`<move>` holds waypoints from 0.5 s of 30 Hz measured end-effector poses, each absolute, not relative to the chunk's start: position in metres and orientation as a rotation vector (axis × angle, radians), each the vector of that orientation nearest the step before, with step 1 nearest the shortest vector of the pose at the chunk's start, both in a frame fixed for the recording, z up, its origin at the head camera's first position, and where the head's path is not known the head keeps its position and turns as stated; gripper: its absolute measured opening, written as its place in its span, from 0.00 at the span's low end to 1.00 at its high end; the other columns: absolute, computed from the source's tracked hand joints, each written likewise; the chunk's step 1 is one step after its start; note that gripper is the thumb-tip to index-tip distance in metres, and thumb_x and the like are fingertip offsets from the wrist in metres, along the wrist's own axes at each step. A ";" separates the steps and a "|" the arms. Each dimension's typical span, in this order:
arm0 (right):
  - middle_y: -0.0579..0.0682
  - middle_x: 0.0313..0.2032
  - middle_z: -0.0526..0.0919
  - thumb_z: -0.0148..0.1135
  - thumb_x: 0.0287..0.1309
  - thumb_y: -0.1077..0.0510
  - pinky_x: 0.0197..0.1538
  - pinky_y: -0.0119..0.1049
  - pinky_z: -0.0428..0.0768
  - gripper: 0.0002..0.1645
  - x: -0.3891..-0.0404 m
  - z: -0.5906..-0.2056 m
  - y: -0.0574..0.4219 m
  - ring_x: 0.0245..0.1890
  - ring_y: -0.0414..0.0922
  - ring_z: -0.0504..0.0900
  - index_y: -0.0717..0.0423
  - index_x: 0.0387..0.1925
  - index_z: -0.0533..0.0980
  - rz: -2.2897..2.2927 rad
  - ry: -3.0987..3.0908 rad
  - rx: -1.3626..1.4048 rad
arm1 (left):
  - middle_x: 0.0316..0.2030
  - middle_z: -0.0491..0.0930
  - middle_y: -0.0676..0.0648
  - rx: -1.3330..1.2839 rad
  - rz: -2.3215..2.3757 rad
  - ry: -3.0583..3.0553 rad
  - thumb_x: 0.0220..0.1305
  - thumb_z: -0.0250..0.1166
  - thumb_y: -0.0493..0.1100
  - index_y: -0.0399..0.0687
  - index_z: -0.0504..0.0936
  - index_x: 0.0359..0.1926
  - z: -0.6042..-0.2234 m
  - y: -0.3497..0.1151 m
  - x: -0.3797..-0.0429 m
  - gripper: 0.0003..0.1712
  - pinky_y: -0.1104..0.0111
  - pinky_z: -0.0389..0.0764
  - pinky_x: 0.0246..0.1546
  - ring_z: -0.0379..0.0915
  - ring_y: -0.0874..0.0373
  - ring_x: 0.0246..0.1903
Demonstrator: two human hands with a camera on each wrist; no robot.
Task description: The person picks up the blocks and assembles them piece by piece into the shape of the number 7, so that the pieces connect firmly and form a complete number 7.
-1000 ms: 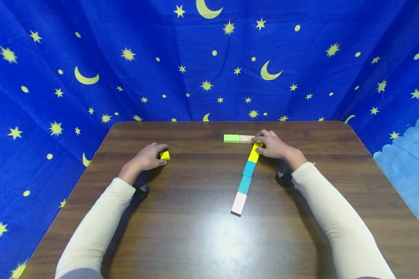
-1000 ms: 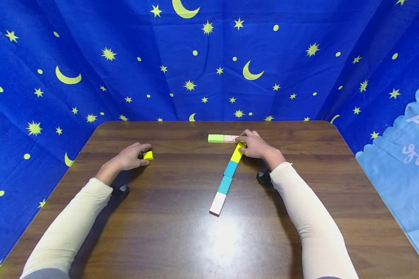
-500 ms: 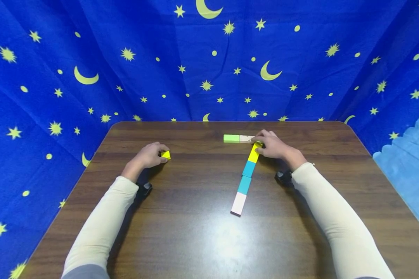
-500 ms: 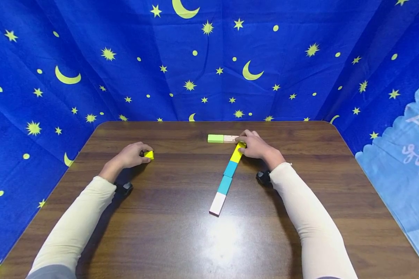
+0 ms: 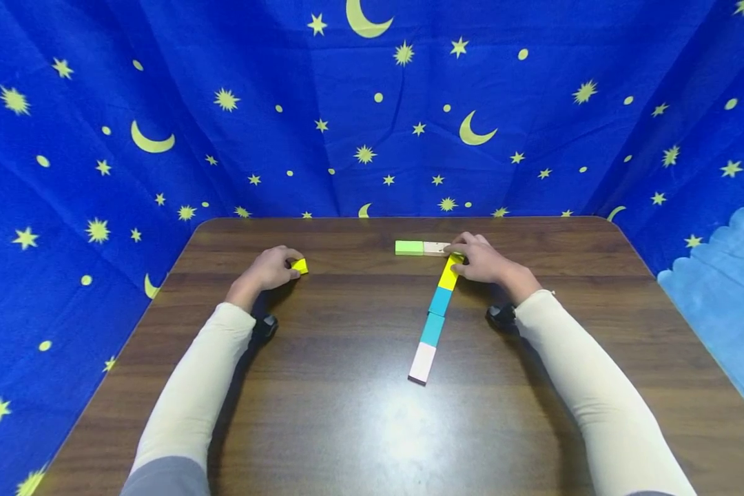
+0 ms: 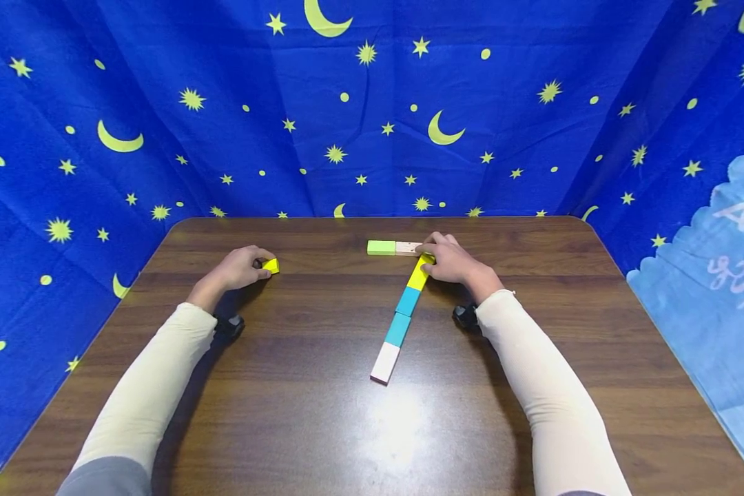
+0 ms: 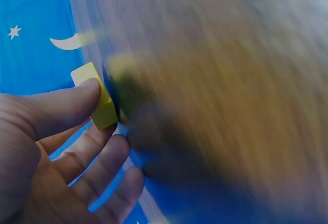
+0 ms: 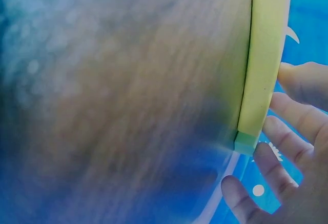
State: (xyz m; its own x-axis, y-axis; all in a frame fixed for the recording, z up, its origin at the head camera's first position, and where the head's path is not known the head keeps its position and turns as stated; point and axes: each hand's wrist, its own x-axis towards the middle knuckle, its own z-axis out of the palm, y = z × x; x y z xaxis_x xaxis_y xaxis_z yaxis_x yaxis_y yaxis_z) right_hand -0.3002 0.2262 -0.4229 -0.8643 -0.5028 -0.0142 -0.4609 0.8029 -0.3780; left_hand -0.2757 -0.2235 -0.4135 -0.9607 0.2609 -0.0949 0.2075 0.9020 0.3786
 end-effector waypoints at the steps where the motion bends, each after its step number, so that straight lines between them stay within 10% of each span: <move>1: 0.62 0.62 0.70 0.59 0.63 0.56 0.65 0.59 0.66 0.27 -0.300 -0.423 0.225 0.62 0.61 0.64 0.57 0.64 0.74 -0.559 2.873 -0.772 | 0.53 0.78 0.32 0.360 0.565 2.923 0.64 0.63 0.39 0.34 0.77 0.60 -0.414 -0.223 -0.277 0.24 0.48 0.75 0.57 0.76 0.40 0.51; 15: 0.63 0.62 0.70 0.60 0.62 0.58 0.66 0.59 0.66 0.28 -0.300 -0.422 0.223 0.62 0.61 0.65 0.59 0.64 0.74 -0.544 2.883 -0.774 | 0.53 0.79 0.34 0.281 0.786 2.941 0.63 0.64 0.38 0.37 0.79 0.58 -0.420 -0.189 -0.296 0.22 0.53 0.74 0.58 0.75 0.42 0.52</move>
